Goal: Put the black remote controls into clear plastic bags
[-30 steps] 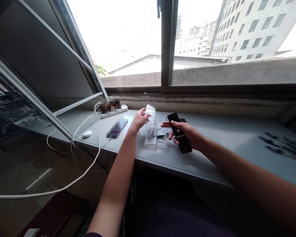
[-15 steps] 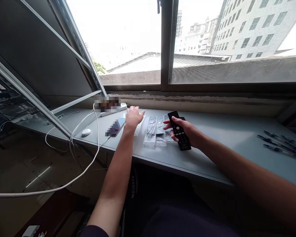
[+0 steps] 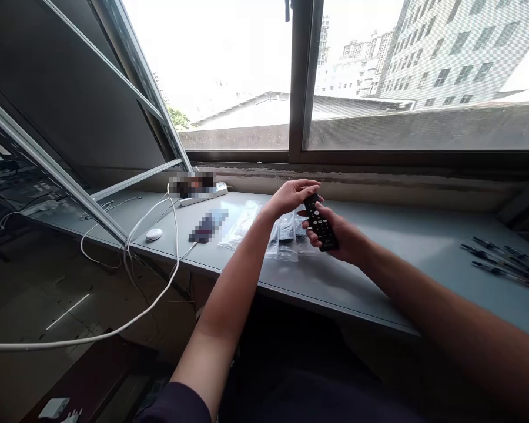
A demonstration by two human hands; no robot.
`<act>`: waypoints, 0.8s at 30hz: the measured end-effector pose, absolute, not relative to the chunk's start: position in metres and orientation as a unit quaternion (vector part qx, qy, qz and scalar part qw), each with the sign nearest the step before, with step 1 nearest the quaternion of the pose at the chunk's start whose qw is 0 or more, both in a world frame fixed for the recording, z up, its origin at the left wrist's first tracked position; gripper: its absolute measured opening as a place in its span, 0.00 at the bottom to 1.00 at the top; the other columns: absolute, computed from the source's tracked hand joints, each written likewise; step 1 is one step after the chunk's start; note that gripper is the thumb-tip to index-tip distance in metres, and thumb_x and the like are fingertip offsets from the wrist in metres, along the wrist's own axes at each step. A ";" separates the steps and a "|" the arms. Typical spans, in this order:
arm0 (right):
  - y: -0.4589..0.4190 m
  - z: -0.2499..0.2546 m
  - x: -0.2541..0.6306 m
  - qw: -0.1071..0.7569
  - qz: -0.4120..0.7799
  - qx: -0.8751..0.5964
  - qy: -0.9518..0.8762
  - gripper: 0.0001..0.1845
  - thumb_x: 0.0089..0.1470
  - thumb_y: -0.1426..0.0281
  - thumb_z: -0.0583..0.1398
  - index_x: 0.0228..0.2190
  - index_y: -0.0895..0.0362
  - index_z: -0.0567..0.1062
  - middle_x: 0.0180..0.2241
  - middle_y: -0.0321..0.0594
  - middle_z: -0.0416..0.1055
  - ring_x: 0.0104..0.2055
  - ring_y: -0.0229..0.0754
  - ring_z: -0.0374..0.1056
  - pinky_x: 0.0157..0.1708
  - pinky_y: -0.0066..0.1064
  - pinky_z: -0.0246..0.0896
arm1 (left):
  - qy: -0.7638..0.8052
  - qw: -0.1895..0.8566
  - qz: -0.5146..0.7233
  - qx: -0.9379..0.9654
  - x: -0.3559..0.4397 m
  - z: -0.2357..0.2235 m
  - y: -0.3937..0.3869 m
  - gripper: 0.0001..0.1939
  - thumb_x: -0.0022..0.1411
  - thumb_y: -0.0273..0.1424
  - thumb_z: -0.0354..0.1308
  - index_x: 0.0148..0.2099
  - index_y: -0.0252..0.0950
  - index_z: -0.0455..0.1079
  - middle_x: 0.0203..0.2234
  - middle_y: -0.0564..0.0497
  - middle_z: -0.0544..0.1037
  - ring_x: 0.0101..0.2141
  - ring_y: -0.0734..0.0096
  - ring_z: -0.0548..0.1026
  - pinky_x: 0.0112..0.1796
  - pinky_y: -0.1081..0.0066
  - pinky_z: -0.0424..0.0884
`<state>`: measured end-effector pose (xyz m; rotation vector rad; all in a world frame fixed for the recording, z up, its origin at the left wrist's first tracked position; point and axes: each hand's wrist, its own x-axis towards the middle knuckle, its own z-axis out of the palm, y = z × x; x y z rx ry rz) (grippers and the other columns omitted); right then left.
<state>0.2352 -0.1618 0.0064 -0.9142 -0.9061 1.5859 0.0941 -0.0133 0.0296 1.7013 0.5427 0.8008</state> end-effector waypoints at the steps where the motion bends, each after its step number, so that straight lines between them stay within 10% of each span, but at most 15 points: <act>1: -0.161 0.007 0.236 0.522 0.671 -0.374 -0.371 0.21 0.76 0.49 0.61 0.53 0.53 0.80 0.34 0.41 0.75 0.23 0.39 0.63 0.17 0.30 0.66 | 0.246 0.548 0.367 0.711 0.090 0.026 -0.008 0.21 0.77 0.47 0.67 0.57 0.34 0.86 0.45 0.42 0.90 0.47 0.59 0.86 0.53 0.64 0.78; 8: -0.166 0.019 0.235 0.537 0.708 -0.355 -0.290 0.18 0.76 0.60 0.56 0.53 0.55 0.81 0.30 0.40 0.70 0.22 0.41 0.60 0.15 0.29 0.64 | 0.402 0.336 0.456 0.719 0.034 0.000 0.015 0.25 0.85 0.47 0.51 0.48 0.39 0.85 0.30 0.47 0.86 0.38 0.60 0.84 0.50 0.65 0.74; 16: -0.168 0.031 0.233 0.546 0.710 -0.400 -0.194 0.15 0.77 0.69 0.56 0.57 0.57 0.78 0.45 0.51 0.82 0.38 0.46 0.81 0.26 0.29 0.81 | 0.474 0.175 0.401 0.764 0.018 -0.006 0.013 0.25 0.86 0.44 0.49 0.46 0.42 0.86 0.45 0.38 0.89 0.48 0.50 0.83 0.49 0.61 0.69; 24: -0.168 0.027 0.233 0.551 0.748 -0.320 -0.183 0.18 0.78 0.65 0.54 0.60 0.57 0.76 0.32 0.43 0.72 0.24 0.41 0.65 0.15 0.28 0.70 | 0.448 0.159 0.337 0.813 0.026 -0.015 0.017 0.27 0.85 0.43 0.49 0.43 0.40 0.87 0.35 0.44 0.88 0.40 0.57 0.84 0.45 0.64 0.73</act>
